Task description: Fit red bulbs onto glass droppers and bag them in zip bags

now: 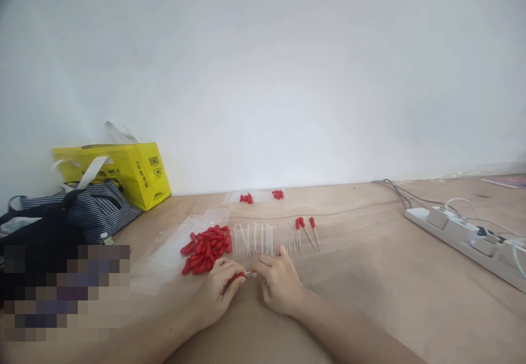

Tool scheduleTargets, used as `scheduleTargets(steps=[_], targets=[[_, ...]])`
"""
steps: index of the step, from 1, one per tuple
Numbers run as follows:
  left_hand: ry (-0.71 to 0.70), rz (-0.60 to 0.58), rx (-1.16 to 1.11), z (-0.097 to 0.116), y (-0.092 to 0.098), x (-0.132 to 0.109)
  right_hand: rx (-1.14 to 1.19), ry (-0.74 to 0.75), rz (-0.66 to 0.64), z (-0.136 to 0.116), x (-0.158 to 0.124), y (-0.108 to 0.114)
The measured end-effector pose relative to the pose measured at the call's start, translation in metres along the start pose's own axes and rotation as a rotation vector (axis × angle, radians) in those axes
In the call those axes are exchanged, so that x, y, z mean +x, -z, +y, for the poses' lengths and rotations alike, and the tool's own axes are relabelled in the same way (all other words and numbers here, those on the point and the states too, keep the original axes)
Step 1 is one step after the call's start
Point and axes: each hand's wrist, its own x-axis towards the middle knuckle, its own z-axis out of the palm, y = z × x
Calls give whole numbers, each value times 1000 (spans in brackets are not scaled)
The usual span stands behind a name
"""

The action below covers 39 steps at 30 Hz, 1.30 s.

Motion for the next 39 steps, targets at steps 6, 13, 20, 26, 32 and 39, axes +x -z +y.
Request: scheduleTargets(steps=[6,13,20,26,32,39], targets=[[62,-2,24,-1,1,4,-116,80,-26,9,2,6],[99,136,173,-11,4,2,-289,-26,69,28,-3,11],[195,276,356,-24,11,0,-376,-767,181,69,-4,21],[197,269,400,-27,10,2,-369,-968,21,79,0,22],[199,251,404,-26,9,2,-365,-937,-14,84,1,16],[203,245,408,-28,9,3,-371,-874,-19,82,1,17]])
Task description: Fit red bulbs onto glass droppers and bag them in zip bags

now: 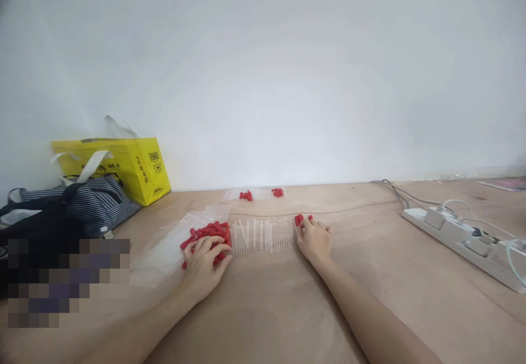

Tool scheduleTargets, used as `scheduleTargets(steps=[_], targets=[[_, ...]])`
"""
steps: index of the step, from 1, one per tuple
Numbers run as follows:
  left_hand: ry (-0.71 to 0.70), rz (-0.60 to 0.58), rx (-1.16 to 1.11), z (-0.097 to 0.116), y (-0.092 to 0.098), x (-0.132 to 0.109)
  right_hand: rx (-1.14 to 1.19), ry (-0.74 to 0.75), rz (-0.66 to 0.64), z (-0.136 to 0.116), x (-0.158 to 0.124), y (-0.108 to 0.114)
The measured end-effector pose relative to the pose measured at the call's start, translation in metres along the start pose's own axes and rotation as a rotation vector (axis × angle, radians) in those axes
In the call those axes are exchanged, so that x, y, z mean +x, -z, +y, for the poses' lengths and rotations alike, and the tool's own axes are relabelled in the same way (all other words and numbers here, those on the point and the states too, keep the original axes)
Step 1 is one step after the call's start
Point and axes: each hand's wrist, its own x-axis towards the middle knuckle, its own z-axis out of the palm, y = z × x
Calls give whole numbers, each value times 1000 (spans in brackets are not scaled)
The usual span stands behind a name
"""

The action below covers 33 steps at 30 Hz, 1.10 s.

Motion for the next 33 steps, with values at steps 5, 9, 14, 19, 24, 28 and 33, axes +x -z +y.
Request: scheduleTargets(steps=[5,9,14,19,24,28,33], targets=[[39,49,37,-1,1,1,-21,22,-21,-6,-3,1],[81,79,101,-4,2,2,-66,6,-55,-8,-2,2],[40,57,126,-10,2,1,-113,21,-68,-12,-2,3],[-19,11,109,-12,4,2,-100,48,-30,-13,-5,2],[-61,38,-45,-8,8,4,-5,105,51,-9,-10,-1],[-172,-23,-362,4,14,2,129,273,68,-9,-18,-2],[-181,-140,-588,18,15,-4,534,561,36,-17,-31,-4]])
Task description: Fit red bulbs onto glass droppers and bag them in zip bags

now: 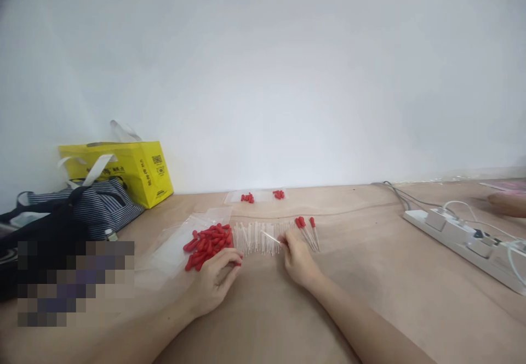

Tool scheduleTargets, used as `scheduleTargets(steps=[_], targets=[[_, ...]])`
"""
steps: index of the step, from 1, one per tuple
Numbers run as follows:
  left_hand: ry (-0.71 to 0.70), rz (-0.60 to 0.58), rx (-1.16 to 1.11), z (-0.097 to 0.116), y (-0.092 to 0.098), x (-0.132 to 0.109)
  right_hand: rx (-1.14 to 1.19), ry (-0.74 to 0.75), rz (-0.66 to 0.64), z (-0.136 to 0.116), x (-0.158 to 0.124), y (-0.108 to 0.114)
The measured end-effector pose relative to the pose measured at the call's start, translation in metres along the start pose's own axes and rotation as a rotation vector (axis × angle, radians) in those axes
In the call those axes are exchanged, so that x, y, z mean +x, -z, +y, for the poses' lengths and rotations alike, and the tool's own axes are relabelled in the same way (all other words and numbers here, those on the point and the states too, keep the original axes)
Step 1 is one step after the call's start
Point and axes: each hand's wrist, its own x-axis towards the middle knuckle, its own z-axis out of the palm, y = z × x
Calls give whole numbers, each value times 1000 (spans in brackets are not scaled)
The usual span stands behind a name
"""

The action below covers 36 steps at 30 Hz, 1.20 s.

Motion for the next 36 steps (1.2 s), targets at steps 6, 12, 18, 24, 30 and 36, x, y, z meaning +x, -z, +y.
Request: scheduleTargets(steps=[6,12,18,24,30,36], targets=[[189,79,-146,-7,-10,-1,78,88,-124,-22,-7,-7],[295,108,-190,-18,-16,-3,-18,128,-133,-39,-11,-9],[184,82,-24,-20,-14,-2,-2,133,-109,-40,-12,-13],[205,52,-78,-15,-13,-1,-1,140,-140,-42,-12,-13],[284,23,-83,-14,-14,0,-13,152,-164,-44,-12,-13],[245,14,11,-8,-11,0,-21,159,-225,-46,-12,-7]])
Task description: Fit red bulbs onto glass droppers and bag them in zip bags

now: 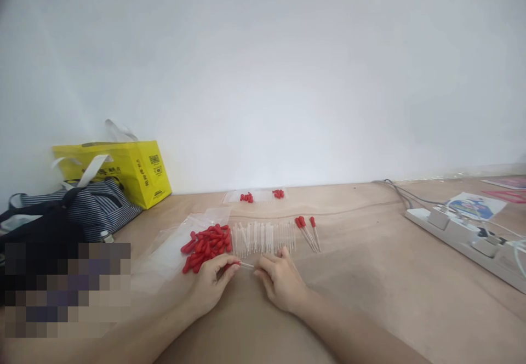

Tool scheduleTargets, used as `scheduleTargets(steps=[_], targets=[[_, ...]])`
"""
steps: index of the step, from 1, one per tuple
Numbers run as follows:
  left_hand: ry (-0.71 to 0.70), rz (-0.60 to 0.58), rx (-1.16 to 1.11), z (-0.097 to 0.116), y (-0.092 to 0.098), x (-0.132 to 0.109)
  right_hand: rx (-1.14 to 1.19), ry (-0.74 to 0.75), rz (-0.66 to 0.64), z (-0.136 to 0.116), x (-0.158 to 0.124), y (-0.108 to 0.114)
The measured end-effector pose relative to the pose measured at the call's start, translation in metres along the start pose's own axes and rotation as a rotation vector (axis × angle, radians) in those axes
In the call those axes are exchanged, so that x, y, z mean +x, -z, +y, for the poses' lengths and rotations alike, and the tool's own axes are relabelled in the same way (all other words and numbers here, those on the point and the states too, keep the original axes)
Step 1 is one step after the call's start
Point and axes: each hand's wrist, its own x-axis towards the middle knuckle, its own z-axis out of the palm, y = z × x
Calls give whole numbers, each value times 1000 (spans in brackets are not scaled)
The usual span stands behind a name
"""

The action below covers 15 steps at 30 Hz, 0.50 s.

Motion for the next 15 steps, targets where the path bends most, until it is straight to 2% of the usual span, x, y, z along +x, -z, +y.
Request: scheduleTargets(steps=[6,12,15], targets=[[-133,-37,162,3,1,-5,-95,64,6,5,-1,6],[-232,-82,174,2,-2,-7,-174,141,45,9,-2,7],[-253,-67,161,1,-3,-8,-177,139,67,7,-3,5]])
